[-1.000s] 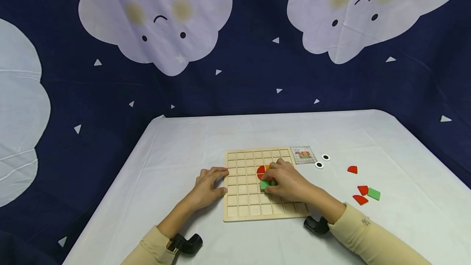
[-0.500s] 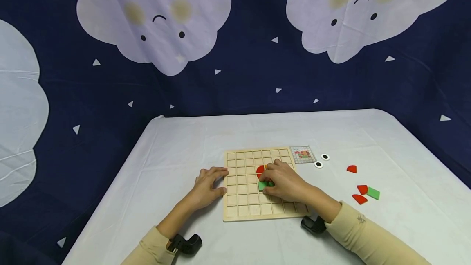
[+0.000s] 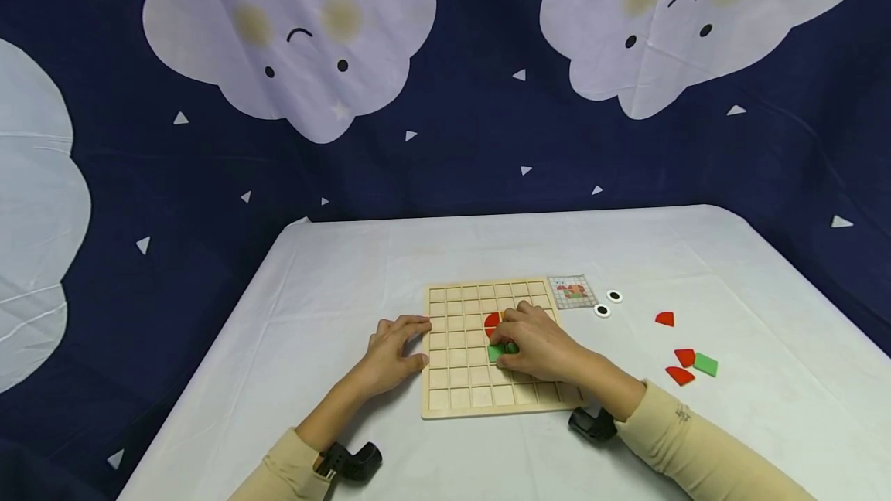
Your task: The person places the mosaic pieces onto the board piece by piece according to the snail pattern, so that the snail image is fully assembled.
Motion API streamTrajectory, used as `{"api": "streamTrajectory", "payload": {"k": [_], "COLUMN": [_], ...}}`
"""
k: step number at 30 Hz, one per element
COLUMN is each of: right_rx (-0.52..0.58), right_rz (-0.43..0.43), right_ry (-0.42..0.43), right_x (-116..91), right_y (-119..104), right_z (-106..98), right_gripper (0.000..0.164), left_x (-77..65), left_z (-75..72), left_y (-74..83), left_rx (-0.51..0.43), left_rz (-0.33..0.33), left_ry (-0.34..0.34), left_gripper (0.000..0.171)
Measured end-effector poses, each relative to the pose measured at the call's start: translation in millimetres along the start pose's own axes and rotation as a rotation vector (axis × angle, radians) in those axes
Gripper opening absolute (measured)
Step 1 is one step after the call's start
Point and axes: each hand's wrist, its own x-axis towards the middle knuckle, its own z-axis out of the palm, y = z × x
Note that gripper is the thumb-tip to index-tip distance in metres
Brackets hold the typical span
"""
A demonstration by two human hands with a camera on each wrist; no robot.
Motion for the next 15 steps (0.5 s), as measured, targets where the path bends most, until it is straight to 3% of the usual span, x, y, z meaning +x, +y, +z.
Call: {"api": "streamTrajectory", "payload": {"k": [8,15], "right_rx": [0.006,0.009], "right_rz": [0.04,0.142], "right_ry": [0.033,0.103], "right_x": [-5.8,-32.2], "right_y": [3.1,20.6], "right_z": [-8.9,-26.2], "right_gripper": [0.024,0.018], "left_x": [-1.0,-0.8], "left_z": [0.0,-0.6], "left_y": [-0.2,-0.3], "left_rx": [-0.01,-0.015], "left_rz": [0.0,0.0], "left_ry": [0.0,-0.001], "left_gripper": [0.046,0.046]}}
